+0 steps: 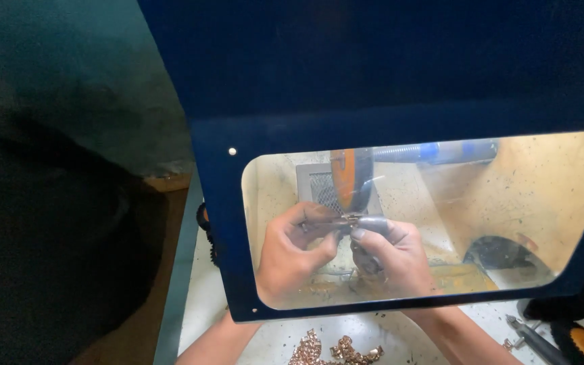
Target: Polishing a metal chain using a bench polisher inside a protective enclosure.
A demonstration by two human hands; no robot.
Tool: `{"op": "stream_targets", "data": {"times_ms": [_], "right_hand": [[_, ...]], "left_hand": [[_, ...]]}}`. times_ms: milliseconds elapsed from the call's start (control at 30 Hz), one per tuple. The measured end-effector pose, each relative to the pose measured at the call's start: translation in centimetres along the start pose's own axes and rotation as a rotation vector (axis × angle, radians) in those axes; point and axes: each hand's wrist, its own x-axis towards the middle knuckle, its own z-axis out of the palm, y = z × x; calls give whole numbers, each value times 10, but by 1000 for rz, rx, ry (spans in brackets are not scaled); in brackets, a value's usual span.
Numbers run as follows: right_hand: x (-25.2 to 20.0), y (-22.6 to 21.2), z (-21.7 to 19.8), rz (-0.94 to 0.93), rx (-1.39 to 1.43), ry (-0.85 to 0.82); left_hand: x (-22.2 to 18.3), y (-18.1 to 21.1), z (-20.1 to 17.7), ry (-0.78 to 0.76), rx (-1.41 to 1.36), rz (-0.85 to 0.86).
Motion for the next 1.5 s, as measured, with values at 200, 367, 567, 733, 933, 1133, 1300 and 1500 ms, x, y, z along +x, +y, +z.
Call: {"op": "stream_targets", "data": {"times_ms": [200,367,567,733,933,1133,1300,1500], "right_hand": [[22,21,-3,199,14,196],[12,-3,4,168,-122,253],[13,0,9,179,-35,256],[21,29,3,161,87,245],[21,32,2,178,155,202],[5,3,10,90,89,112],[-7,4,6,-17,67,13],[-11,1,7,6,126,19]], "left_hand": [[15,13,14,152,28,-455],[15,5,18,151,15,-498],[13,22,21,186,32,-533],[14,30,19,231,40,-534],[13,30,20,265,-4,-485],[4,-5,9,170,-61,-127],[-2,12,9,50,-23,41],[-3,15,9,44,23,40]]}}
